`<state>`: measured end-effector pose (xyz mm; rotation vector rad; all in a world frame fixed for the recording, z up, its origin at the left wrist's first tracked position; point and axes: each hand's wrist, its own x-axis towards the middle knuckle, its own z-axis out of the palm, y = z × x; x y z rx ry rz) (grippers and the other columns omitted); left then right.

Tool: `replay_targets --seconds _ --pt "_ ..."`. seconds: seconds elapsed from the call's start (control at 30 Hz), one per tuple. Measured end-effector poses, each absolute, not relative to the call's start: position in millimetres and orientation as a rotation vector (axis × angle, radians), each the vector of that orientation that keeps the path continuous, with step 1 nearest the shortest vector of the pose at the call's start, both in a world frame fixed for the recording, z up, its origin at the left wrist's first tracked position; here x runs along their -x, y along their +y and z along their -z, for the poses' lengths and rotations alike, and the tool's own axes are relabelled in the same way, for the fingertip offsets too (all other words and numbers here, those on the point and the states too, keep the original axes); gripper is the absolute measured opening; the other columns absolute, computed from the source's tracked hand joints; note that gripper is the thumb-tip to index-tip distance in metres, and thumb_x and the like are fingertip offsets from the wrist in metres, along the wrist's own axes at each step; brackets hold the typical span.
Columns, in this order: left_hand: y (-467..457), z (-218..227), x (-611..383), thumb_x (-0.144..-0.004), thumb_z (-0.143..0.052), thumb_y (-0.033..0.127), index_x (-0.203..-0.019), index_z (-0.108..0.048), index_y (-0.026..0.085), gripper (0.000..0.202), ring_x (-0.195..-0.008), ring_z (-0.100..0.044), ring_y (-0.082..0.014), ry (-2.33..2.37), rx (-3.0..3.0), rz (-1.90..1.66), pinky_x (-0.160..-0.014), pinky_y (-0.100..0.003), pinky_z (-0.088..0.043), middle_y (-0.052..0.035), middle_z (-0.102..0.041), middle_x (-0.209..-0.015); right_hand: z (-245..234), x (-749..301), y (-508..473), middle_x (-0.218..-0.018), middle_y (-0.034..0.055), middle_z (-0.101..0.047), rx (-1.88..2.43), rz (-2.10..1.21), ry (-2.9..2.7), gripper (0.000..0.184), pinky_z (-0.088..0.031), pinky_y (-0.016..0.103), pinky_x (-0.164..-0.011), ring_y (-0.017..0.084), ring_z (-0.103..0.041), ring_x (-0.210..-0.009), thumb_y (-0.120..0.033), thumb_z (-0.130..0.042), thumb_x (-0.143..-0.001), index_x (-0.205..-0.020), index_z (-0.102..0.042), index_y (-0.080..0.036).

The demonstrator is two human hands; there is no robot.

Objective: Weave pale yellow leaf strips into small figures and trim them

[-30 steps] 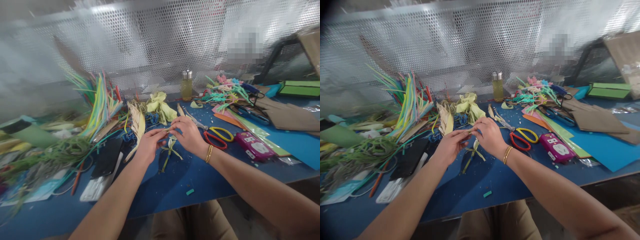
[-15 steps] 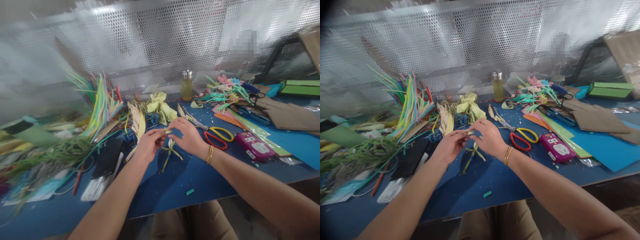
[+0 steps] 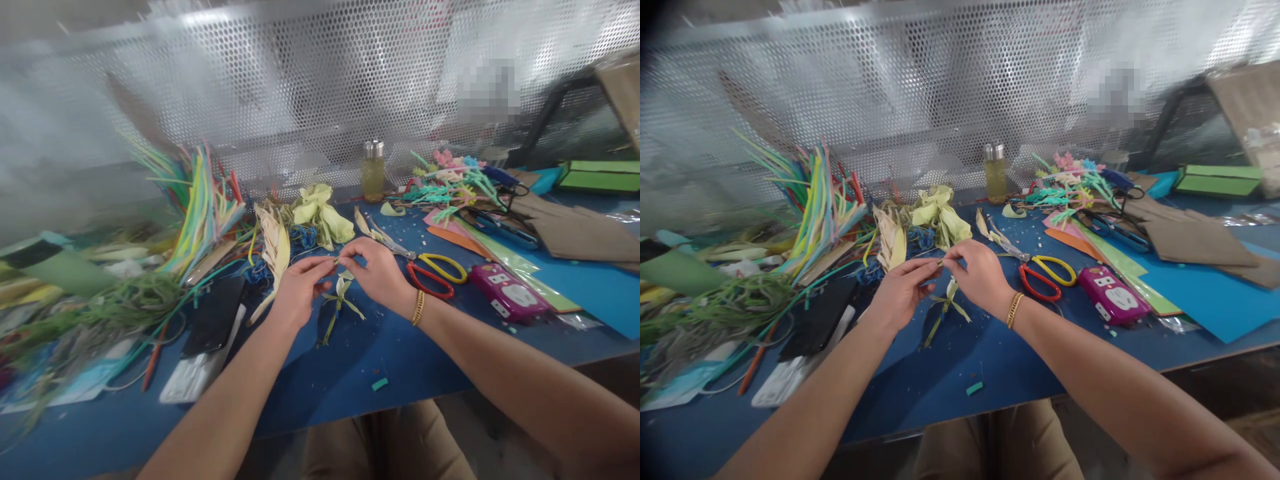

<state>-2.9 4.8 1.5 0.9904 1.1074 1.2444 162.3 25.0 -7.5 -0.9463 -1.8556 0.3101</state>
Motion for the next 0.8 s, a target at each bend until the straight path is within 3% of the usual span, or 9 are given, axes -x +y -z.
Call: replay_targets --seconds 0.17,0.4,0.47,0.63,0.8 --pt "3.3 -0.6 2.2 -0.063 -0.082 0.038 -0.085 -0.076 0.019 0.030 -0.081 -0.062 -0.0168 1.141 -1.121 -1.261 -0.062 -0.023 -0.048 -0.0056 -0.070 -0.084 10.0 -160.5 25.1 -0.075 0.0016 -0.066 1.028 -0.420 -1.801 0.006 -0.044 0.027 -0.067 0.014 -0.059 -0.070 -0.018 -0.059 -0.083 -0.077 -0.062 -0.018" --pt "2.0 -4.2 1.1 -0.061 -0.083 0.039 -0.079 -0.076 0.018 0.029 -0.070 -0.060 -0.0156 1.248 -1.281 -1.270 -0.061 -0.024 -0.046 -0.0049 -0.070 -0.074 9.9 -156.0 22.9 -0.066 -0.0007 -0.061 1.080 -0.628 -1.672 0.009 -0.043 0.024 -0.057 0.012 -0.055 -0.061 -0.019 -0.060 -0.078 -0.070 -0.056 -0.018" --pt "3.6 -3.9 2.8 -0.061 -0.083 0.039 -0.077 -0.075 0.018 0.028 -0.071 -0.061 -0.0156 1.220 -1.199 -1.263 -0.061 -0.024 -0.046 -0.0053 -0.070 -0.075 11.3 -157.0 24.2 -0.073 0.0006 -0.064 1.016 -0.722 -1.626 0.004 -0.047 0.026 -0.060 0.013 -0.059 -0.066 -0.021 -0.061 -0.079 -0.079 -0.058 -0.018" --pt "7.1 -3.3 6.0 -0.058 -0.084 0.035 -0.074 -0.073 0.016 0.027 -0.068 -0.061 -0.0144 1.178 -1.086 -1.261 -0.059 -0.023 -0.045 -0.0044 -0.068 -0.069 11.2 -162.8 26.2 -0.096 0.0057 -0.070 0.853 -0.778 -1.708 0.018 -0.053 0.031 -0.080 0.016 -0.066 -0.088 -0.022 -0.063 -0.081 -0.100 -0.064 -0.019" --pt "5.4 -5.0 4.9 -0.059 -0.083 0.035 -0.073 -0.072 0.015 0.027 -0.069 -0.061 -0.0149 1.195 -1.113 -1.258 -0.058 -0.023 -0.046 -0.0045 -0.068 -0.070 10.3 -160.6 24.5 -0.083 0.0037 -0.071 0.871 -0.834 -1.737 0.013 -0.053 0.030 -0.073 0.014 -0.065 -0.076 -0.024 -0.067 -0.078 -0.090 -0.068 -0.017"
